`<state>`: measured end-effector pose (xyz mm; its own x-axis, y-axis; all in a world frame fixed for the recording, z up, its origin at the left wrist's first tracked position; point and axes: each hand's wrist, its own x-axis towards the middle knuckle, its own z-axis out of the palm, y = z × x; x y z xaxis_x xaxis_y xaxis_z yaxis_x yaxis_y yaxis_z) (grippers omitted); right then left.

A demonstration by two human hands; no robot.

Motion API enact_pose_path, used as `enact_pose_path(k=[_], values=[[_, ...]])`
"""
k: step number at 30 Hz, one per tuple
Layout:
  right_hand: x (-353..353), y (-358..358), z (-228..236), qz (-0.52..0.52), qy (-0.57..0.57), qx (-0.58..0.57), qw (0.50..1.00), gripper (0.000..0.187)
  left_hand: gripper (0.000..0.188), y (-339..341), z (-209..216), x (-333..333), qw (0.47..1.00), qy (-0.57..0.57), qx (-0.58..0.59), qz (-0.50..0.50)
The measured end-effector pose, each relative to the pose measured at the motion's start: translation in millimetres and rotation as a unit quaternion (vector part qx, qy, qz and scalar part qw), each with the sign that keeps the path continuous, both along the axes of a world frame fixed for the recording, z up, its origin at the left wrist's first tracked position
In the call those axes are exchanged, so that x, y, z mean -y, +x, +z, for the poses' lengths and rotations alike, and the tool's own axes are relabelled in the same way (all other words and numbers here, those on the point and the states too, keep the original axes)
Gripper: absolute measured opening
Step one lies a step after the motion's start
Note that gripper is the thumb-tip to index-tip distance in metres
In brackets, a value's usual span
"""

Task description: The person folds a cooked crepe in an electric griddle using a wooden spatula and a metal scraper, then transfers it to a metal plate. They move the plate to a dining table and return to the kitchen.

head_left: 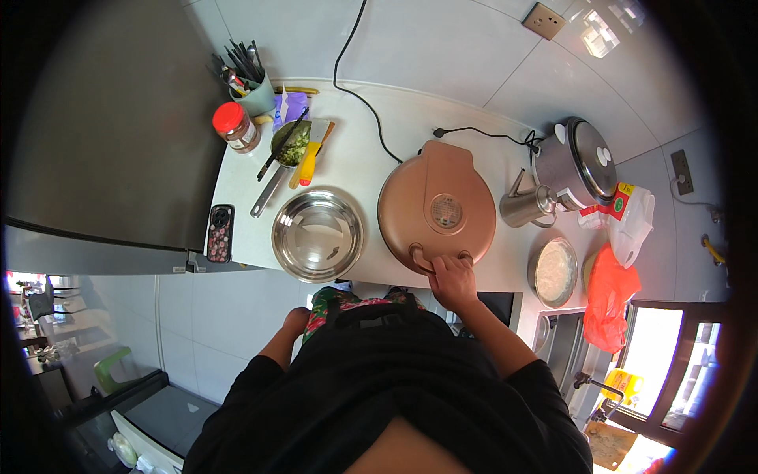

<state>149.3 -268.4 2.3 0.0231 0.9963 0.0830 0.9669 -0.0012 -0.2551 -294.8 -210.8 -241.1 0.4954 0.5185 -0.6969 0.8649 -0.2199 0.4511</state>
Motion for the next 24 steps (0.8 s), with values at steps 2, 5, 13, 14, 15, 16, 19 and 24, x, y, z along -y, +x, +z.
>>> enact_pose_path(k=[2, 5, 13, 14, 15, 16, 19, 24], values=[[-0.4, 0.7, -0.5, -0.001, -0.001, -0.004, 1.000, 0.019, 0.039, -0.6, -5.5, 0.9, 0.999, 0.022, 0.010, -0.032], [-0.6, 0.4, -1.5, -0.007, -0.005, 0.002, 1.000, 0.020, 0.038, 1.1, -12.3, 2.5, 0.999, 0.022, 0.021, -0.013], [-2.2, 0.2, 1.8, -0.003, -0.015, -0.008, 1.000, 0.021, 0.035, 14.5, 3.9, 3.4, 0.996, 0.042, 0.011, -0.074], [-1.6, -0.1, 2.2, 0.002, -0.016, -0.011, 1.000, 0.022, 0.035, 15.4, 7.3, 3.8, 0.998, 0.036, 0.009, -0.048], [-1.5, 0.2, 2.2, 0.000, -0.022, -0.019, 1.000, 0.023, 0.034, 16.3, 10.1, 5.0, 0.999, 0.030, 0.001, -0.022], [-0.8, 0.2, 2.2, 0.006, -0.013, -0.015, 1.000, 0.023, 0.034, 17.8, 11.7, 5.7, 1.000, 0.024, -0.005, 0.003], [0.2, 1.6, 1.2, 0.007, -0.013, -0.015, 1.000, 0.023, 0.033, 18.3, 12.3, 7.1, 0.999, 0.015, 0.001, 0.032], [-0.5, 2.5, -0.9, 0.012, -0.014, 0.002, 1.000, 0.023, 0.035, 13.7, 4.6, 14.2, 0.999, 0.041, -0.004, 0.004]])
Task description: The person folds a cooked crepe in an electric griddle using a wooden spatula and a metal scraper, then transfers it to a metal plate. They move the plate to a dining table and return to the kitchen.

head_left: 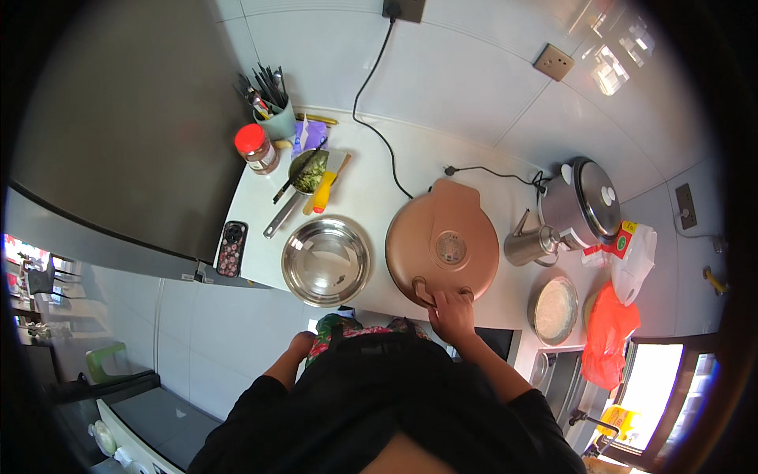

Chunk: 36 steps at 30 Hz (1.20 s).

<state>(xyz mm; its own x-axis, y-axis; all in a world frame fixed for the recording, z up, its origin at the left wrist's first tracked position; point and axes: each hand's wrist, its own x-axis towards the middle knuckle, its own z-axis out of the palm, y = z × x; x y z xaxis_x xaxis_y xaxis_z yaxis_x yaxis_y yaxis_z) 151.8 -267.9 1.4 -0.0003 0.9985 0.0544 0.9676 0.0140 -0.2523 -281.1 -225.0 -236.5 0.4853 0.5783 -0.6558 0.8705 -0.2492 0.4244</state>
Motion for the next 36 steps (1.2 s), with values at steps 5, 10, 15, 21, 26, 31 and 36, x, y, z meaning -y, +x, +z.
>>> enact_pose_path(k=[5, 10, 15, 21, 26, 31, 36], values=[[-0.2, -1.4, -3.2, -0.002, 0.013, -0.024, 1.000, 0.023, 0.036, -8.0, -6.8, 1.3, 1.000, 0.004, -0.003, -0.001], [1.7, -2.8, -1.6, -0.017, 0.014, -0.014, 1.000, 0.024, 0.035, -12.5, -15.1, -4.6, 0.997, 0.013, -0.011, -0.072], [-0.6, -5.0, 2.3, -0.016, 0.038, -0.024, 0.999, 0.025, 0.035, -14.0, -17.5, -5.3, 0.999, 0.010, 0.010, -0.053], [-0.5, -5.7, 2.4, -0.021, 0.039, -0.016, 0.999, 0.024, 0.037, -10.8, -6.5, -11.5, 0.999, 0.013, 0.010, -0.044], [-1.4, -3.9, 0.3, -0.012, 0.052, -0.013, 0.998, 0.025, 0.036, -8.0, -4.5, -18.5, 1.000, -0.014, 0.000, -0.010], [-1.1, -4.1, 0.1, -0.014, 0.043, -0.016, 0.999, 0.025, 0.037, -13.3, -7.7, -17.7, 0.999, 0.011, 0.032, -0.033], [0.2, -5.1, 0.4, -0.021, 0.020, -0.012, 1.000, 0.021, 0.037, -11.2, -3.3, -18.0, 0.992, -0.054, 0.021, 0.116]])
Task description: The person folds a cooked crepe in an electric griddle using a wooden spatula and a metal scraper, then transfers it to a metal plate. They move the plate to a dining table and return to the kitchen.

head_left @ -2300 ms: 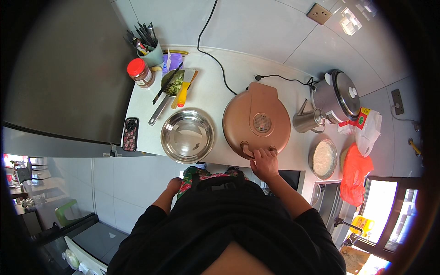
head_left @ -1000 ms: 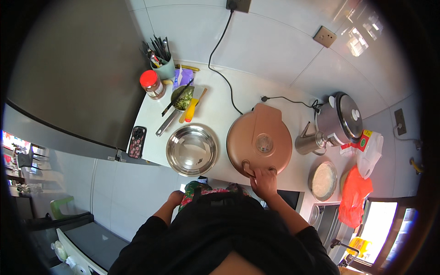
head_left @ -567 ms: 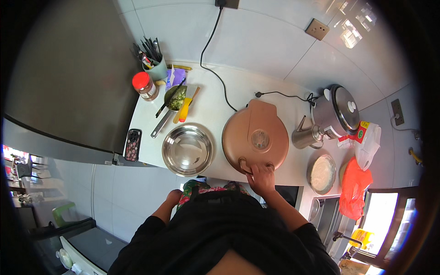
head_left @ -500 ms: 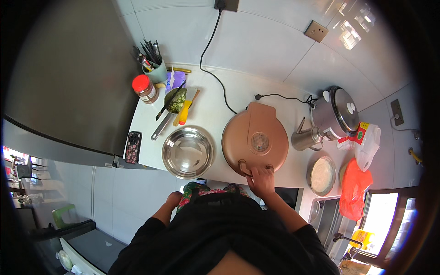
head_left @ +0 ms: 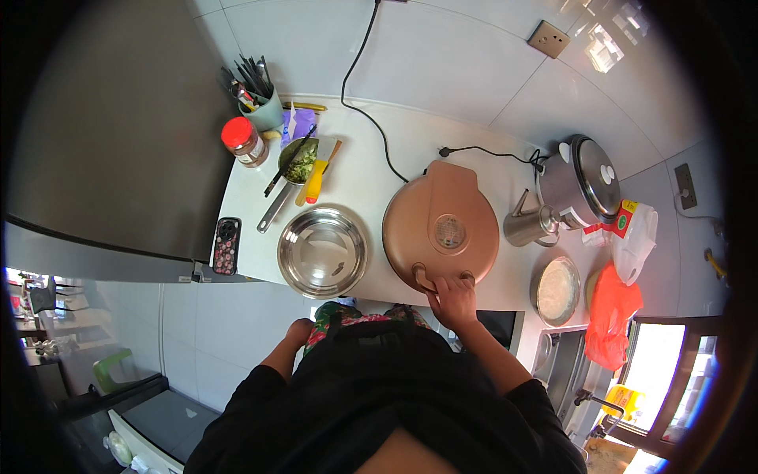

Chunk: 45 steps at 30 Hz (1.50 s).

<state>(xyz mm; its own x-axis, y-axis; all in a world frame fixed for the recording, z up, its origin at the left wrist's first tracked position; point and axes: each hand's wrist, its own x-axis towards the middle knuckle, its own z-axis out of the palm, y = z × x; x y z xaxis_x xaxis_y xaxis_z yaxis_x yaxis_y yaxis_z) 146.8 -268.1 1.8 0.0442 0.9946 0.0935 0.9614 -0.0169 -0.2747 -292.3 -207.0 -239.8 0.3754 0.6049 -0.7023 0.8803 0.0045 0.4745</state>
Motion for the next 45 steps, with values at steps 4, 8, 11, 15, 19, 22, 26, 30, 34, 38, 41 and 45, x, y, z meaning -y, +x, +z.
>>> enact_pose_path(k=[4, 8, 11, 15, 19, 22, 26, 30, 34, 38, 41, 45], values=[[-2.2, 1.0, 0.6, 0.001, 0.002, 0.002, 1.000, 0.020, 0.040, 5.1, 2.0, -10.5, 0.984, 0.017, -0.037, -0.175], [-2.3, 1.0, 2.2, 0.013, 0.015, 0.023, 1.000, 0.020, 0.039, 7.9, -3.6, -12.8, 0.987, 0.020, -0.030, -0.158], [-3.0, 0.1, 2.2, 0.007, 0.006, 0.008, 1.000, 0.020, 0.036, 8.7, -8.6, -11.2, 0.985, 0.062, 0.006, -0.159], [-3.3, 0.4, 0.3, 0.002, 0.001, 0.009, 1.000, 0.021, 0.034, 9.0, -7.5, -8.5, 0.991, 0.044, 0.001, -0.129], [-2.8, 1.7, -2.1, 0.011, -0.013, 0.035, 0.999, 0.022, 0.034, 9.6, 0.0, -9.2, 0.991, 0.051, -0.001, -0.122], [-3.2, 1.2, -2.4, 0.003, -0.023, 0.034, 0.999, 0.022, 0.034, 10.1, 4.9, -10.6, 0.985, 0.032, -0.025, -0.168], [-4.4, 0.5, -0.6, 0.011, -0.004, 0.026, 1.000, 0.023, 0.035, 9.9, 6.6, -8.2, 0.990, 0.021, -0.014, -0.139], [-4.9, -0.4, -0.8, 0.013, -0.005, 0.030, 0.999, 0.023, 0.039, 9.0, 2.6, -5.0, 0.995, 0.018, 0.006, -0.095], [-5.0, -1.4, -2.5, 0.010, -0.002, 0.033, 0.999, 0.023, 0.041, 7.3, 1.9, -3.7, 0.997, -0.011, -0.004, -0.072], [-5.3, -2.0, -1.4, 0.014, -0.009, 0.045, 0.999, 0.023, 0.044, 10.2, 7.3, -4.5, 0.999, -0.022, -0.021, -0.041], [-5.9, -2.9, 0.0, 0.011, -0.013, 0.029, 0.999, 0.021, 0.044, 12.2, 14.2, -3.0, 0.999, -0.031, -0.025, -0.018], [-6.0, -3.0, -0.2, 0.020, -0.020, 0.067, 0.997, 0.022, 0.042, 10.9, 20.3, 1.5, 0.999, -0.034, -0.013, 0.032]])
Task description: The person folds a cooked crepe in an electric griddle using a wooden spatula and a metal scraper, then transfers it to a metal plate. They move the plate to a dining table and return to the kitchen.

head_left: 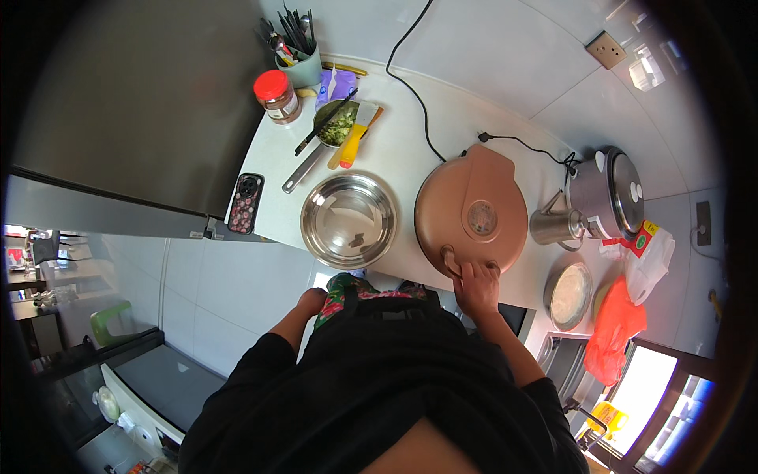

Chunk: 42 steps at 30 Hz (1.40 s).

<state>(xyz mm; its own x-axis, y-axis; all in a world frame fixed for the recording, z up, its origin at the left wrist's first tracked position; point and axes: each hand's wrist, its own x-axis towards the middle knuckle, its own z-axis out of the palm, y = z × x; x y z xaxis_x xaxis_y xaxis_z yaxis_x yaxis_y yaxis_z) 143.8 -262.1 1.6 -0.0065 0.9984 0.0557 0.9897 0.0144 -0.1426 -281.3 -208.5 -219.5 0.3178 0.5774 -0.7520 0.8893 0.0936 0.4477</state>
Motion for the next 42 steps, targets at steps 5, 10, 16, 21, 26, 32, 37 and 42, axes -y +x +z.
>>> enact_pose_path(k=[5, 10, 16, 21, 26, 32, 37, 42], values=[[2.0, 2.1, -3.3, -0.001, -0.004, 0.000, 1.000, 0.021, 0.041, -5.2, -6.5, -3.5, 0.994, 0.035, -0.012, -0.103], [3.3, 3.5, -5.4, 0.001, 0.005, -0.002, 1.000, 0.020, 0.037, -7.0, -19.2, -6.0, 0.980, 0.039, -0.029, -0.191], [2.7, 2.8, -6.6, 0.000, 0.008, 0.000, 1.000, 0.018, 0.036, -11.8, -29.6, -2.1, 0.983, 0.060, -0.001, -0.171], [3.4, 2.8, -6.9, -0.004, 0.013, -0.002, 1.000, 0.017, 0.035, -13.9, -32.1, -1.5, 0.986, 0.051, -0.007, -0.158], [3.5, 4.2, -5.0, -0.007, 0.016, -0.016, 1.000, 0.018, 0.034, -15.9, -30.2, -1.0, 0.978, 0.062, -0.018, -0.197], [2.9, 6.8, -1.3, -0.020, -0.013, -0.075, 0.997, 0.022, 0.034, -15.7, -32.0, -1.3, 0.967, 0.093, 0.001, -0.235], [-6.7, 9.9, 27.1, -0.023, -0.056, -0.084, 0.995, 0.028, 0.031, -13.8, -37.1, -1.2, 0.967, 0.113, 0.004, -0.227], [-40.0, 46.2, 108.1, -0.010, -0.030, -0.096, 0.995, 0.030, 0.032, -15.2, -45.4, 2.4, 0.966, 0.125, 0.005, -0.227]])
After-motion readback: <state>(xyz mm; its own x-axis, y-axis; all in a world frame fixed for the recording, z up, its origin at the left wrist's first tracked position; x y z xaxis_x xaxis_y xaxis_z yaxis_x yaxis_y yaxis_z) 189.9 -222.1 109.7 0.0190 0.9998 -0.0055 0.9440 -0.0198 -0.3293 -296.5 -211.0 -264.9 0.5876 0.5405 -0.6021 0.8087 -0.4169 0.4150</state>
